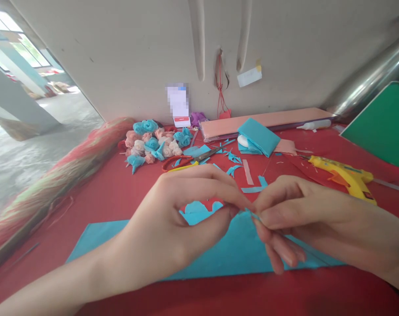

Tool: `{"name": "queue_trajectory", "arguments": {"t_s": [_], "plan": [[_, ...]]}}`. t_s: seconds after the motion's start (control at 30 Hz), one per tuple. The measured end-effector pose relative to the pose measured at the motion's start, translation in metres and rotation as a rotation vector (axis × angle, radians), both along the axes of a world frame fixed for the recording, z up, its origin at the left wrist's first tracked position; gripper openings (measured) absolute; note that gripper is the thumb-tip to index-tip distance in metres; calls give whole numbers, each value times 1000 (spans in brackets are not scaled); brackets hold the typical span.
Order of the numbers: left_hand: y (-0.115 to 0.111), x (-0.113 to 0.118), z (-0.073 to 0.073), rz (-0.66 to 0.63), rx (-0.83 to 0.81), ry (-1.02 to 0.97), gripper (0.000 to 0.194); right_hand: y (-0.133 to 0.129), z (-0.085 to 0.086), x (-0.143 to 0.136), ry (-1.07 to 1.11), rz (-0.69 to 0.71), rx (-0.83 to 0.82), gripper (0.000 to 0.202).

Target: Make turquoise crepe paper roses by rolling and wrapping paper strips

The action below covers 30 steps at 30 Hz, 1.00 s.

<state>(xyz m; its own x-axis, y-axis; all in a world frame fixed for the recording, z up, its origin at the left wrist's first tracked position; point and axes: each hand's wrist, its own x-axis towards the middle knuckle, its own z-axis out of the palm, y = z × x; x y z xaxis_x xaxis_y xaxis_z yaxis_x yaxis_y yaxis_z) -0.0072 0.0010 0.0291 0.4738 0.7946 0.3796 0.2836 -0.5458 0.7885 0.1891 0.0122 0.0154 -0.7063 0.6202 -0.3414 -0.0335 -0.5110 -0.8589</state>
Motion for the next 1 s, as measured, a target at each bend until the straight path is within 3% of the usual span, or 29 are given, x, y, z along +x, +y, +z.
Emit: {"name": "queue_trajectory", "arguments": {"t_s": [0.27, 0.77, 0.9, 1.0], "plan": [[-1, -1, -2, -19, -18, 16, 17, -3, -3, 3, 81, -15, -67, 12], [0, -2, -2, -46, -11, 8, 16, -5, -2, -3, 154, 3, -131, 15], [0, -1, -2, -34, -5, -13, 15, -7, -3, -2, 67, -8, 40, 16], [0, -2, -2, -5, -14, -39, 16, -13, -2, -4, -163, -159, 412, 9]]}}
